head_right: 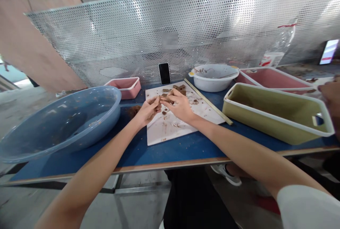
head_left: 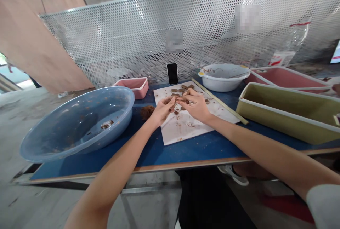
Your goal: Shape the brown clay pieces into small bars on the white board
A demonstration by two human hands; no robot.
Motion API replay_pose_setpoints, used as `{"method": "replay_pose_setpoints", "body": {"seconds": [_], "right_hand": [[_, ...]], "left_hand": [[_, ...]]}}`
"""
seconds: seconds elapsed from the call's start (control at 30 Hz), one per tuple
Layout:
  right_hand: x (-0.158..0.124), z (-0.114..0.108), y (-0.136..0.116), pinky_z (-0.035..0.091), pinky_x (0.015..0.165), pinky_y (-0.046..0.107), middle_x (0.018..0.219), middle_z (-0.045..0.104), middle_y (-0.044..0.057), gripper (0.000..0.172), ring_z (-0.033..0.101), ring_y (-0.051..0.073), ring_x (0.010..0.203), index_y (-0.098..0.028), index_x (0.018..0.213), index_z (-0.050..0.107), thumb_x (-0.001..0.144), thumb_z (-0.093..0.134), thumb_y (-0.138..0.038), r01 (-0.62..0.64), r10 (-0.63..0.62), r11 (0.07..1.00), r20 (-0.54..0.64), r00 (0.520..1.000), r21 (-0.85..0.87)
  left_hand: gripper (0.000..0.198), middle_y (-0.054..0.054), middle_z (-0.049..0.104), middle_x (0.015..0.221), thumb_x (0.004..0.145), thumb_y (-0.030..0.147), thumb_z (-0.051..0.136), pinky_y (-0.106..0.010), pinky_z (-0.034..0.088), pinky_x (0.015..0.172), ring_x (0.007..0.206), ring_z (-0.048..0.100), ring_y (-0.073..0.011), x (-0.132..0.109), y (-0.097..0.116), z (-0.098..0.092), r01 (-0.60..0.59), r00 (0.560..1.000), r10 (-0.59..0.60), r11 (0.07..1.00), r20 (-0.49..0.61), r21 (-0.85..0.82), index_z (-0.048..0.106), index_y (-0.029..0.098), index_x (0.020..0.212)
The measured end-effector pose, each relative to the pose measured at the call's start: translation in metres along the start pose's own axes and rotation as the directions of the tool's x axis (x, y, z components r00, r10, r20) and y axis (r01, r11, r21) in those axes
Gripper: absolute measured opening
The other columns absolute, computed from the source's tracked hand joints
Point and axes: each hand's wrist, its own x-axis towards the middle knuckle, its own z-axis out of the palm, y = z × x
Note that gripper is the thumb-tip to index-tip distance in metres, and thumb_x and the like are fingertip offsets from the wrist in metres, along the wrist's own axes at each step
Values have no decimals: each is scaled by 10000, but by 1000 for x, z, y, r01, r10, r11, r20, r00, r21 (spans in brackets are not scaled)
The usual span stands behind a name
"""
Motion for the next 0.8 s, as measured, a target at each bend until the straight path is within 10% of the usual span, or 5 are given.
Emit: {"method": "replay_pose_setpoints", "body": {"seconds": [0.43, 0.8], "right_hand": [[2, 2, 3, 582, 747, 347, 902, 627, 31, 252, 594, 170, 767, -238, 996, 855, 1061, 747, -456, 31, -32, 997, -14, 999, -67], [7, -16, 14, 634, 926, 431, 987, 642, 78, 294, 677, 243, 941, -281, 1091, 842, 1125, 624, -475, 177, -135, 949, 171, 976, -260]], "left_hand": [[502, 55, 489, 659, 806, 628, 967, -222, 374, 568, 577, 397, -74, 0, 2, 8, 17, 992, -22, 999, -122, -46, 752, 179, 866], [558, 51, 478, 623, 708, 604, 1032, -227, 358, 566, 582, 402, -69, -3, 5, 4, 8, 1000, -7, 999, -21, 42, 680, 171, 703]]}}
